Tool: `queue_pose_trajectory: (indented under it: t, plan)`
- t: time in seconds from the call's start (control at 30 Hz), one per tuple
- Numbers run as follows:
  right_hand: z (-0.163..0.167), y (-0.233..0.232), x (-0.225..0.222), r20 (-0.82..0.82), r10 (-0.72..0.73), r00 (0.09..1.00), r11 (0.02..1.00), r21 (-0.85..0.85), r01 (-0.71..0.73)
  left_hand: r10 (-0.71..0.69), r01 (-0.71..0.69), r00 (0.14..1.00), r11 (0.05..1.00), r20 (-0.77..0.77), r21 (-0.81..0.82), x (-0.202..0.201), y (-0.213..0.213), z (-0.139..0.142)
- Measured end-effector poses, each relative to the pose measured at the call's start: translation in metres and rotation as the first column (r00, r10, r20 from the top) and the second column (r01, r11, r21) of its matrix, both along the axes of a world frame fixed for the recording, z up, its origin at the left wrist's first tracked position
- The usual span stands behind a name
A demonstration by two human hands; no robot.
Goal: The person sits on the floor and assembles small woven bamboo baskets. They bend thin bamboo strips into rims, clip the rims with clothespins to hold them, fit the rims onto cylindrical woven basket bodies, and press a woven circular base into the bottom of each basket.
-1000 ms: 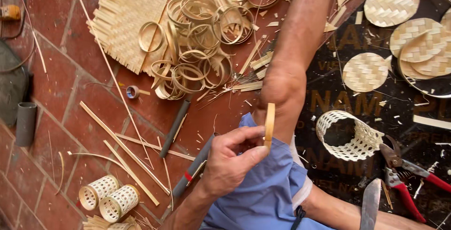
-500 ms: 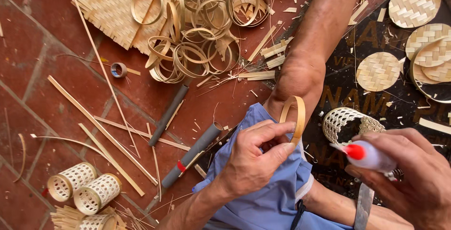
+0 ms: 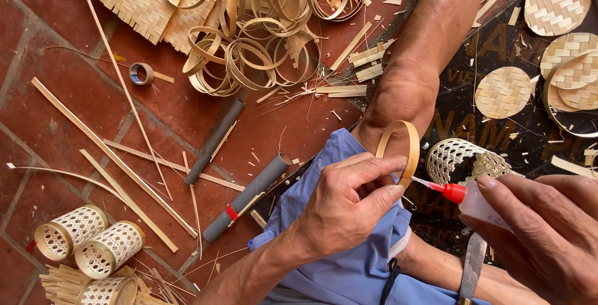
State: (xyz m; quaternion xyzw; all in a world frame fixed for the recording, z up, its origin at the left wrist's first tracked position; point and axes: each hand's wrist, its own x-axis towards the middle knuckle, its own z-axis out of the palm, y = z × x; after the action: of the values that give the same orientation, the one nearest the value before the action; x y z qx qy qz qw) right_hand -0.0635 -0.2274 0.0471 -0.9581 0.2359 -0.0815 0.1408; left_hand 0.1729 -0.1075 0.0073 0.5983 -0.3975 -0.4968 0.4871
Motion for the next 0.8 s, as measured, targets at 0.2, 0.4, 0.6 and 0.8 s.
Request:
queue_pose_trajectory:
  t: [0.2,0.4,0.6,0.8]
  plan:
    - [0.002,0.003,0.001,-0.018,0.029,0.999,0.997,-0.064,-0.030,-0.007,0.007,1.000,1.000,-0.017,-0.003,0.002,0.000,-0.004]
    - [0.006,0.010,0.003,-0.082,0.050,0.995,0.989,-0.131,-0.061,-0.009,0.008,0.999,1.000,-0.039,-0.004,0.003,0.001,-0.005]
    - [0.004,0.002,0.010,-0.024,0.104,0.994,0.988,-0.109,-0.106,-0.006,0.006,0.998,1.000,-0.063,-0.013,0.007,0.003,-0.007]
    - [0.005,0.004,0.009,-0.047,0.101,0.994,0.988,-0.115,-0.106,-0.008,0.011,0.996,1.000,-0.091,0.028,0.004,0.004,-0.009]
